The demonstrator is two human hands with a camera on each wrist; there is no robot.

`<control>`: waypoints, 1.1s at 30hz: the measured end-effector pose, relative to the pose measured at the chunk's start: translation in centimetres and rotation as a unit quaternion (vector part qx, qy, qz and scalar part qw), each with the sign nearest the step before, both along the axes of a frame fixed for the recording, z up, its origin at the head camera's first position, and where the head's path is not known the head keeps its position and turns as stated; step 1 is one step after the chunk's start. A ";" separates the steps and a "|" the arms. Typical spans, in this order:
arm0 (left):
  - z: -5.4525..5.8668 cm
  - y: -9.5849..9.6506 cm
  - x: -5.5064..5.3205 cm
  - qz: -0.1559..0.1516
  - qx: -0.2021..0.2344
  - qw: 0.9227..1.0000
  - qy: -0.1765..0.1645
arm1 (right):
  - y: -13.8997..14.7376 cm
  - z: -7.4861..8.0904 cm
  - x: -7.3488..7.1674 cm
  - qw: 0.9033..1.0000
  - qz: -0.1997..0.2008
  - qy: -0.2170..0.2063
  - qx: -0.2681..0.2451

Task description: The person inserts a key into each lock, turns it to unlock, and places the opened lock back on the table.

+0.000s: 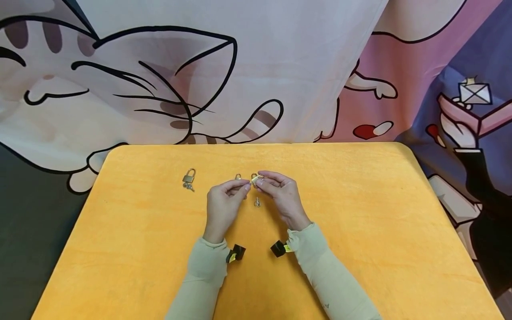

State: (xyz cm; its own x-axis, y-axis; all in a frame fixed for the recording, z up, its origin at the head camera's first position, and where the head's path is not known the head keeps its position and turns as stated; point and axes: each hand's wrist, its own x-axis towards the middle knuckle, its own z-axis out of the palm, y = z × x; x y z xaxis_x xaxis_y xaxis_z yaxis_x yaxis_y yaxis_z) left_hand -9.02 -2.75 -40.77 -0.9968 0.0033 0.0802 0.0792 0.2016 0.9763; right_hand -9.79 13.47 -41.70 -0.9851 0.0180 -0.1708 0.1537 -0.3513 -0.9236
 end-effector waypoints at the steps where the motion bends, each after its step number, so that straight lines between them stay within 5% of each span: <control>1: 0.0 0.0 0.0 0.000 0.002 1.000 -0.002 | 0.0 0.0 0.0 1.000 0.000 0.000 -0.001; 33: 0.0 0.3 0.4 0.004 -0.040 0.999 -0.018 | -0.1 -0.2 0.1 1.000 0.014 -0.003 0.015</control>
State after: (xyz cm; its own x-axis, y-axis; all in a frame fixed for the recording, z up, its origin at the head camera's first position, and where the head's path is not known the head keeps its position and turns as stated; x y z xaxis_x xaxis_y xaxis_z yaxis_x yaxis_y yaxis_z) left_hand -8.65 -2.45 -40.74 -0.9991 0.0007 0.0433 0.0417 0.2797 0.9592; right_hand -9.73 13.34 -41.85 -0.9842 -0.0051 -0.1769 0.1692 -0.3196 -0.9323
